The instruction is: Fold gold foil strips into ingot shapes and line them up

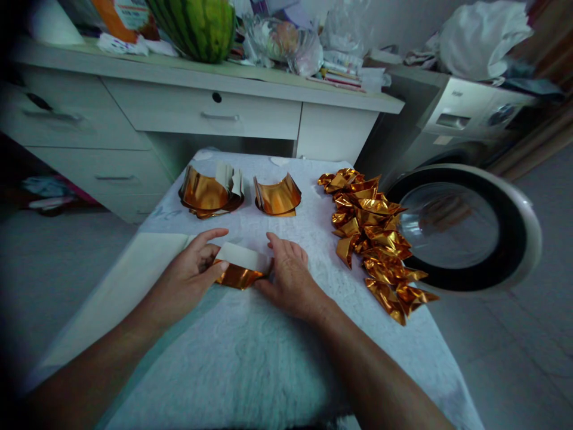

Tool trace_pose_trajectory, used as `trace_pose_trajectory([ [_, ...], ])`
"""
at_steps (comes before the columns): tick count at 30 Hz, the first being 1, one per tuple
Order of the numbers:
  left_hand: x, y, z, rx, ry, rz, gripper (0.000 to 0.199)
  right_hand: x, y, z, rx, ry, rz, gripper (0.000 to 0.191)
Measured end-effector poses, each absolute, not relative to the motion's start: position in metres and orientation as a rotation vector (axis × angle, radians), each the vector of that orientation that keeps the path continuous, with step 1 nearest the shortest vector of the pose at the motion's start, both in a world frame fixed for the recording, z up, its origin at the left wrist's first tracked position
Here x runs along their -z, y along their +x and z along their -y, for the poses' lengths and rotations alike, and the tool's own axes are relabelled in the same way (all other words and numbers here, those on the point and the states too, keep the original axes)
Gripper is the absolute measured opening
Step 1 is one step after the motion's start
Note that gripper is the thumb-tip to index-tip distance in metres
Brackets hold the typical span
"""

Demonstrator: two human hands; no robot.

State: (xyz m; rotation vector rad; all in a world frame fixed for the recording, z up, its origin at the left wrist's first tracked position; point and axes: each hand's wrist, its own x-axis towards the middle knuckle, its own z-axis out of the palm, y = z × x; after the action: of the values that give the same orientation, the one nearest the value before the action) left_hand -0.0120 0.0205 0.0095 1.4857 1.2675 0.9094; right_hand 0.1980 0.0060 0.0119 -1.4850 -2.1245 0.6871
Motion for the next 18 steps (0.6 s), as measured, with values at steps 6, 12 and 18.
trace_pose_trajectory([
  [6, -0.015, -0.006, -0.020, -1.135, 1.231, -1.205, 0.048, -0.015, 0.206, -0.011, -1.001, -1.314, 1.688, 0.063],
  [12, -0.015, -0.001, -0.016, -1.131, 1.255, -1.165, 0.045, -0.020, 0.200, -0.012, -1.603, -1.145, 1.192, 0.037],
  [18, -0.013, 0.002, -0.009, -1.027, 1.335, -1.092, 0.043, -0.015, 0.196, -0.013, -1.667, -1.115, 1.102, 0.033],
])
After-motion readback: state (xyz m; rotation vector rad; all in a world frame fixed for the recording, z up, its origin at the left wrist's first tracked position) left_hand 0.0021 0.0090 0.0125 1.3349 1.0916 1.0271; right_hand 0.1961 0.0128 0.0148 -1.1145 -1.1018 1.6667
